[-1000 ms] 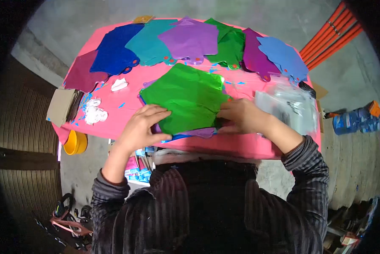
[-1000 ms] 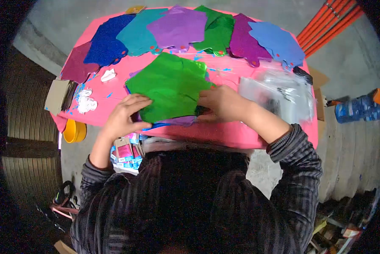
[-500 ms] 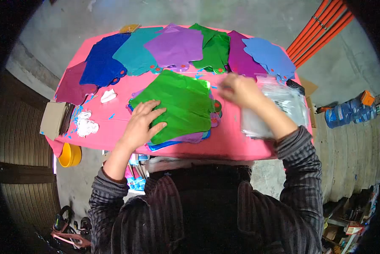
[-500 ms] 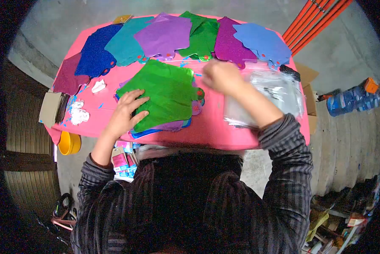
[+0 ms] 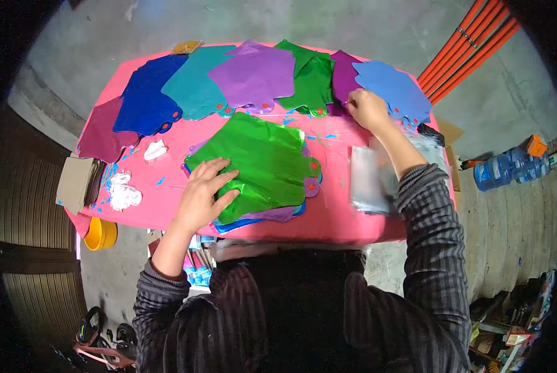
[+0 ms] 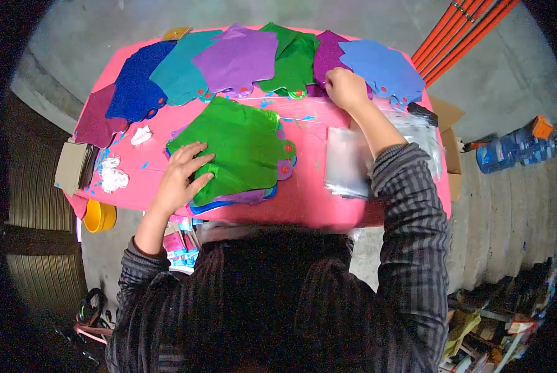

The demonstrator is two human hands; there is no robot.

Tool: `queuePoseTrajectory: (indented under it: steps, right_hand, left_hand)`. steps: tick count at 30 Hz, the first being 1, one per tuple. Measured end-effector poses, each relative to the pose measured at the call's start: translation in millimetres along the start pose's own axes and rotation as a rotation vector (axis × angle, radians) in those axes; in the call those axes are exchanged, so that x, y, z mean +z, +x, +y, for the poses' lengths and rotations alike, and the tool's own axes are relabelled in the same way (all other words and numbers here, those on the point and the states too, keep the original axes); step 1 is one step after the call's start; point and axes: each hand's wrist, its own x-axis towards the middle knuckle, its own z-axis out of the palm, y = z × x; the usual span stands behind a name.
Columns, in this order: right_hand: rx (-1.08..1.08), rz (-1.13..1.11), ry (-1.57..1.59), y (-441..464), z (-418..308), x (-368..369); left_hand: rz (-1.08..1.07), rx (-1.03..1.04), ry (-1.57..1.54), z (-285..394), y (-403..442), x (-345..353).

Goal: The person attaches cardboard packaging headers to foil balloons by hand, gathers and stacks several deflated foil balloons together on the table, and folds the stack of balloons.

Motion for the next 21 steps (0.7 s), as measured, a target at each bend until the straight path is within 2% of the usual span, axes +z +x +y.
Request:
queuePoseTrajectory:
  steps: [3,4,7,8,11,16,21]
  right_hand:
    - [0.251,-0.031,0.290,2,7,-13]
    - [0.250,-0.031,0.289,3,13,-13]
    - [0.309,-0.074,0.653,10,32,-19]
    - [0.308,-0.078,0.652,10,38,-20]
    - [0.386,-0.208,0.888,11,44,-34]
    - [0.327,-0.238,0.923,12,42,-36]
    - [0.112,-0.027,0.510,16,2,-37]
  left_hand:
    - [0.002,0.002,0.001,1,1,-1]
    - [0.001,0.001,0.000,1,1,-1]
    - [0.006,-0.002,-0.005,1,2,-2]
    - [0.007,0.000,-0.008,1,2,-2]
    - [0.011,-0.001,-0.016,1,2,-1]
    - [0.023,-0.008,-0.025,1,1,0]
    - [0.017,0.005,-0.004,2,2,-2]
